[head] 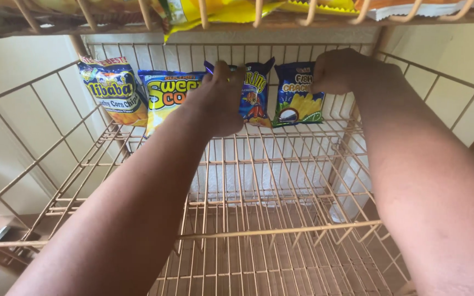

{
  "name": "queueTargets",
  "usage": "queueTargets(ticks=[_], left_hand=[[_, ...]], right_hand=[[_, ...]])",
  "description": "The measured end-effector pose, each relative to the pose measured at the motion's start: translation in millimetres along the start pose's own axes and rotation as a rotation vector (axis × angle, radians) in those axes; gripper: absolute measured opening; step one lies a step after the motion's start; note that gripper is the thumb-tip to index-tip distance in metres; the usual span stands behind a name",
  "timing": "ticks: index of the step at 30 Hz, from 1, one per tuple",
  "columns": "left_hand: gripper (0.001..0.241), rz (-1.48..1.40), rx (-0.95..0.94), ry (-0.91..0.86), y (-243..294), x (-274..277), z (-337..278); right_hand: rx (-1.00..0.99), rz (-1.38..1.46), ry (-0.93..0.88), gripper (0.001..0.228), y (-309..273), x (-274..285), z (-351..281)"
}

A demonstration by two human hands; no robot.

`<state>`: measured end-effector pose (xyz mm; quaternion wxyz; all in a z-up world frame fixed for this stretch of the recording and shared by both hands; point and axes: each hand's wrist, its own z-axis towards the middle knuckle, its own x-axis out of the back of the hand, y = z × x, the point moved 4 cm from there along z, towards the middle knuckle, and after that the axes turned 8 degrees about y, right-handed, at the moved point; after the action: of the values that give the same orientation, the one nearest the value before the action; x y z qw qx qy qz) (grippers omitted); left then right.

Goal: Restocking a retail wire snack rack with bags of chips from a cardboard box.

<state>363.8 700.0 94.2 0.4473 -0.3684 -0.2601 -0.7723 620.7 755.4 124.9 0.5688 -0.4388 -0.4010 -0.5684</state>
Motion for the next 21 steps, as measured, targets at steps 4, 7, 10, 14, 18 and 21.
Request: queueTargets(ticks=[4,7,10,14,18,21], left_hand=[[0.071,0.14,0.047,0.119,-10,26,2],[0.065,0.087,0.144,0.11,-24,38,-3],[0.054,0.064,0.186,-0.027,-33,27,-10],[0.077,-0.02,0.112,-0.013,-24,20,-12],[0.085,0.137,0.073,-0.019,-7,16,-14],[0.08,0.18,0.074,-0.041,-3,12,-11]], right_hand=[[0.068,-0.03,0.061,0.034,-8,8,-3],[-0.046,-0.098,-0.064,0.045,-8,13,-6],[0.0,0.087,-0.128,0.047,-17,13,-17],[-0.059,-0.031,-0.11,0.052,-17,13,-20],[-0.004,0.015,-0.047,0.051,7,-7,4],[0.12,0.05,0.05,0.059,22,-5,10]])
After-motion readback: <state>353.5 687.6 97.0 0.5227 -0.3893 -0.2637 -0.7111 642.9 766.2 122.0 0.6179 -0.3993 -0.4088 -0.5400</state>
